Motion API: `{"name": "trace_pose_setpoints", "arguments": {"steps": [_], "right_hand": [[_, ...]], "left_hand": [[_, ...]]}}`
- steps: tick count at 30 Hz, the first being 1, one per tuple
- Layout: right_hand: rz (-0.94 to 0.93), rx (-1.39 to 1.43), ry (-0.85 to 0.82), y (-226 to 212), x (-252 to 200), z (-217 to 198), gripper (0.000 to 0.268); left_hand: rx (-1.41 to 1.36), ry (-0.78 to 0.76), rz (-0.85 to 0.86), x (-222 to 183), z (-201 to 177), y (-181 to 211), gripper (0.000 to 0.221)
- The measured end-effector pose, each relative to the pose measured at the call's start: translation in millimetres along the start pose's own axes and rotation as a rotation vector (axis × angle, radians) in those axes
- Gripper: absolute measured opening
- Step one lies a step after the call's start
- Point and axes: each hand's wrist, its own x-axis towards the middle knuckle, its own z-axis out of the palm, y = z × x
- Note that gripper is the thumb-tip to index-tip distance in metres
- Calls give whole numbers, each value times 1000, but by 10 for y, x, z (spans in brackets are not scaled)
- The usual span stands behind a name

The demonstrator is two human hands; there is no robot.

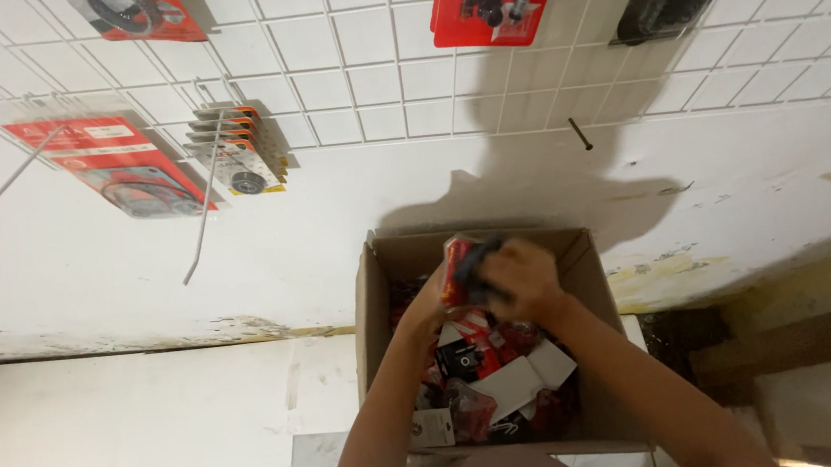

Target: Organizing and hanging packaged auto parts from a box onto a display rack.

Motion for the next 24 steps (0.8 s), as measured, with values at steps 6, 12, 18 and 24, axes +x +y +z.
{"name": "trace_pose_setpoints", "arguments": {"steps": [6, 12, 18, 24], "right_hand": [[107, -78, 40, -207, -191, 93, 40], [233, -280, -244, 165, -249, -50, 44], [133, -75, -58, -269, -171, 12, 27], [480, -224, 6, -342, 199, -158, 30]], "left_hand": [[-88, 13, -26, 22, -137, -55, 30], [1673, -87, 656, -7, 24, -222, 61], [316, -376, 287, 223, -409, -412, 54], [-30, -315, 286, 146, -351, -882, 74]]}}
